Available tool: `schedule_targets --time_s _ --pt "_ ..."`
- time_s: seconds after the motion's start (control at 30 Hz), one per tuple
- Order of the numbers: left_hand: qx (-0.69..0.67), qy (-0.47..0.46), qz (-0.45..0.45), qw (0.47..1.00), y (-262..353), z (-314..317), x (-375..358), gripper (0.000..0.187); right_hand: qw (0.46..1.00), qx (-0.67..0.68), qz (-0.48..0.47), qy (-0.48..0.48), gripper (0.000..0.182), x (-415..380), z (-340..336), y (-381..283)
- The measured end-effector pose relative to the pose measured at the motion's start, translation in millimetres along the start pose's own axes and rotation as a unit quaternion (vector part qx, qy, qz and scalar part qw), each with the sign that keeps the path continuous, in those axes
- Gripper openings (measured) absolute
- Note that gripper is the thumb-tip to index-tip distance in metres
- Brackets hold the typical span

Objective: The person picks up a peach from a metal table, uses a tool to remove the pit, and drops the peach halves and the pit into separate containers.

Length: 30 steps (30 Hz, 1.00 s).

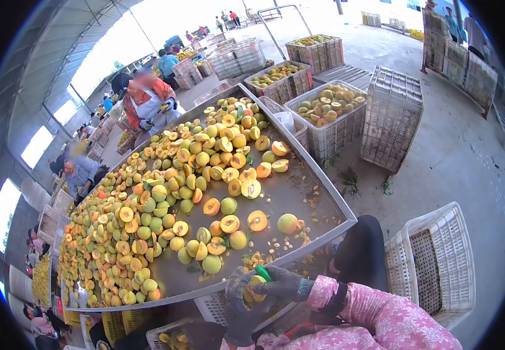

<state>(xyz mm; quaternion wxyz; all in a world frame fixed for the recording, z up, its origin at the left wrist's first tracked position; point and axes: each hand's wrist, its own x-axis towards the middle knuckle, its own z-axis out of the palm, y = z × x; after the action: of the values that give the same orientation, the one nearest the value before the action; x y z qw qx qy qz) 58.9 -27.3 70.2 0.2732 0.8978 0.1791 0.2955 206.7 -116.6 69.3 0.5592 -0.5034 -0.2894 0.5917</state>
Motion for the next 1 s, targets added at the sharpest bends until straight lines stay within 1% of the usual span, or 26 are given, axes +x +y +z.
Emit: schedule_targets --time_s 0.03,0.07,0.1,0.13,0.17,0.23,0.27,0.33,0.37,0.43,0.47,0.53,0.6,0.7,0.77,0.87,0.93,0.97,1.0 --pt "-0.007 0.008 -0.002 1.0 0 -1 -8 0.07 1.0 -0.002 0.001 -0.002 0.052 3 1 6" --pt "-0.008 0.011 -0.003 1.0 -6 0 -18 0.07 0.999 0.033 -0.014 -0.002 0.051 8 1 17" --pt "-0.101 0.016 -0.013 0.995 -16 3 -27 0.064 0.997 0.069 -0.029 -0.001 0.05 10 0 24" --pt "-0.194 0.021 -0.023 0.981 -15 1 -27 0.058 0.997 0.066 -0.029 -0.001 0.05 7 0 23" --pt "-0.194 0.023 -0.023 0.98 -12 -4 -28 0.058 0.998 0.054 -0.017 -0.003 0.049 3 0 19" --pt "-0.06 -0.007 0.031 0.998 -3 -13 -28 0.054 0.999 0.041 -0.007 -0.003 0.048 0 3 17" --pt "-0.061 -0.007 0.033 0.998 -3 -13 -29 0.054 0.999 0.051 -0.006 -0.003 0.048 -1 4 17" --pt "-0.039 0.03 0.062 0.997 0 -11 -30 0.048 0.998 0.06 -0.006 -0.001 0.049 -5 5 15" --pt "-0.04 0.031 0.063 0.997 1 -9 -31 0.048 0.999 0.037 -0.006 -0.002 0.05 -8 6 13" --pt "0.008 0.043 0.057 0.997 5 -7 -34 0.04 1.0 0.013 -0.007 -0.004 0.051 -9 6 16" --pt "0.008 0.044 0.057 0.997 7 -5 -35 0.04 1.0 0.008 -0.017 -0.003 0.054 -8 6 22" --pt "0.003 0.064 0.037 0.997 9 -3 -36 0.033 1.0 0.002 -0.026 -0.002 0.056 -5 5 31" --pt "0.012 0.07 0.032 0.997 13 -3 -36 0.031 0.998 -0.021 -0.067 0.004 0.059 -4 5 37" --pt "0.033 0.073 0.032 0.996 15 -1 -36 0.029 0.999 -0.021 -0.04 0.012 0.059 -12 9 27" --pt "0.045 0.071 0.036 0.996 12 1 -37 0.027 0.999 -0.032 -0.038 0.02 0.058 -19 16 19" --pt "0.006 0.081 0.024 0.996 1 8 -41 0.026 0.998 -0.039 -0.044 0.037 0.054 -18 15 27" --pt "-0.102 0.144 -0.025 0.984 1 12 -41 0.023 0.997 -0.036 -0.051 0.041 0.052 -16 13 32" --pt "-0.102 0.144 -0.025 0.984 2 9 -42 0.023 0.999 -0.018 0.005 0.036 0.05 -16 11 32" --pt "-0.213 0.125 -0.146 0.958 2 4 -42 0.022 0.998 0.0 0.06 0.032 0.048 -16 8 30"
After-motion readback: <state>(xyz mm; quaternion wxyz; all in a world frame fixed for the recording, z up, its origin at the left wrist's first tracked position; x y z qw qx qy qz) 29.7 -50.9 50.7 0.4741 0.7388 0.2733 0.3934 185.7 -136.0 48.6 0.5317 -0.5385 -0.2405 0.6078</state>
